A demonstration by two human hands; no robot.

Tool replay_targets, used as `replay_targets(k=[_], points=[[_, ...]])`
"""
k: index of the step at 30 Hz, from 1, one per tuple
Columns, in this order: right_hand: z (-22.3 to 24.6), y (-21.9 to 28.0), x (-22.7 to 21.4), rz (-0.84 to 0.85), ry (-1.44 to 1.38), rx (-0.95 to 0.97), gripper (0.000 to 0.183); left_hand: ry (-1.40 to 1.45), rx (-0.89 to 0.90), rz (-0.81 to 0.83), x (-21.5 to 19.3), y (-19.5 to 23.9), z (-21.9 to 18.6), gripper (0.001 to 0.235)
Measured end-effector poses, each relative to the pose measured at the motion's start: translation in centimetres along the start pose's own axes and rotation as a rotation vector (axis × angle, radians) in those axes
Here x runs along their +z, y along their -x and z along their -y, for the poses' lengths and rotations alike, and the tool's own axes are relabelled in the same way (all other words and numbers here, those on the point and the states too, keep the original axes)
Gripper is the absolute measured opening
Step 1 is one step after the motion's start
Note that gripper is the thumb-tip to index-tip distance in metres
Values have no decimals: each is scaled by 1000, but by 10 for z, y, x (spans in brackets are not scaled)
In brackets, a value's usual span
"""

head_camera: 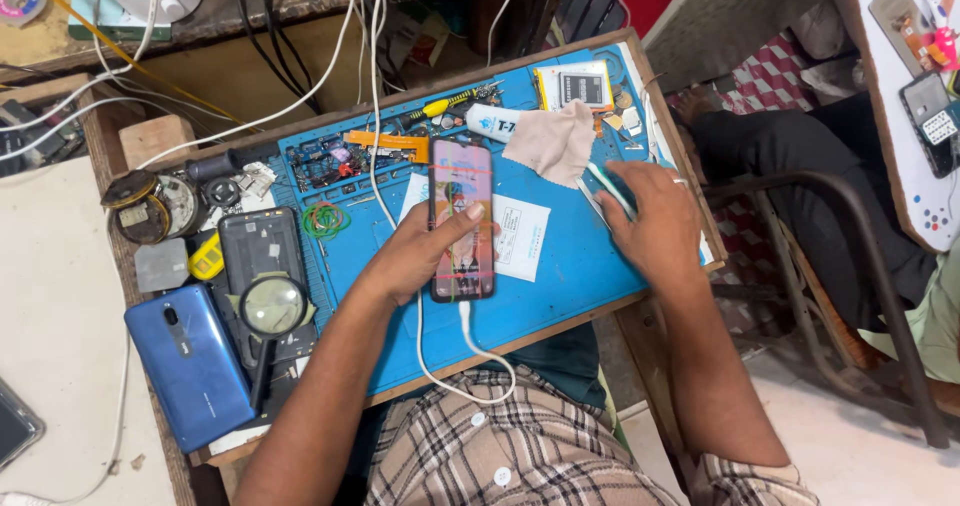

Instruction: The person handles multiple smartphones on a cluttered workbench, connects a charging cable to one device, and inspects its screen and back. They also handle a disassembled phone chassis and count a stack of banknotes. The person places the phone and cash on the table and continues to organize items.

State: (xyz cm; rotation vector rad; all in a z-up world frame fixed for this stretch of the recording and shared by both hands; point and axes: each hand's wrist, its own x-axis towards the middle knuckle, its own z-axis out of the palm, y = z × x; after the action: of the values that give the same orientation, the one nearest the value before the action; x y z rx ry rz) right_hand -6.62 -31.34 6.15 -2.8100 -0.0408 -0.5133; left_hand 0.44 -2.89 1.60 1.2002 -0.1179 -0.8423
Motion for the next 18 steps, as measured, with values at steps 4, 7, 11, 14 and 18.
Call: replay_targets(k=[4,7,11,14,18], points=[[-3,12,8,28,2,108,28,-121,-157,177,-11,-19,-18,62],[-10,17,4,-22,-116,202,31,-339,-175,288,-18,-37,-29,63],[-27,17,-19,-62,-87,215,38,-604,-264,250,-20,-49,-40,61],[-36,9,-32,-89,-78,223,38,-839,-184,290,-21,-56,-50,62],[-35,-3,-34,-13,-7,234,40,-1060,-74,220,-14,-56,-59,65]])
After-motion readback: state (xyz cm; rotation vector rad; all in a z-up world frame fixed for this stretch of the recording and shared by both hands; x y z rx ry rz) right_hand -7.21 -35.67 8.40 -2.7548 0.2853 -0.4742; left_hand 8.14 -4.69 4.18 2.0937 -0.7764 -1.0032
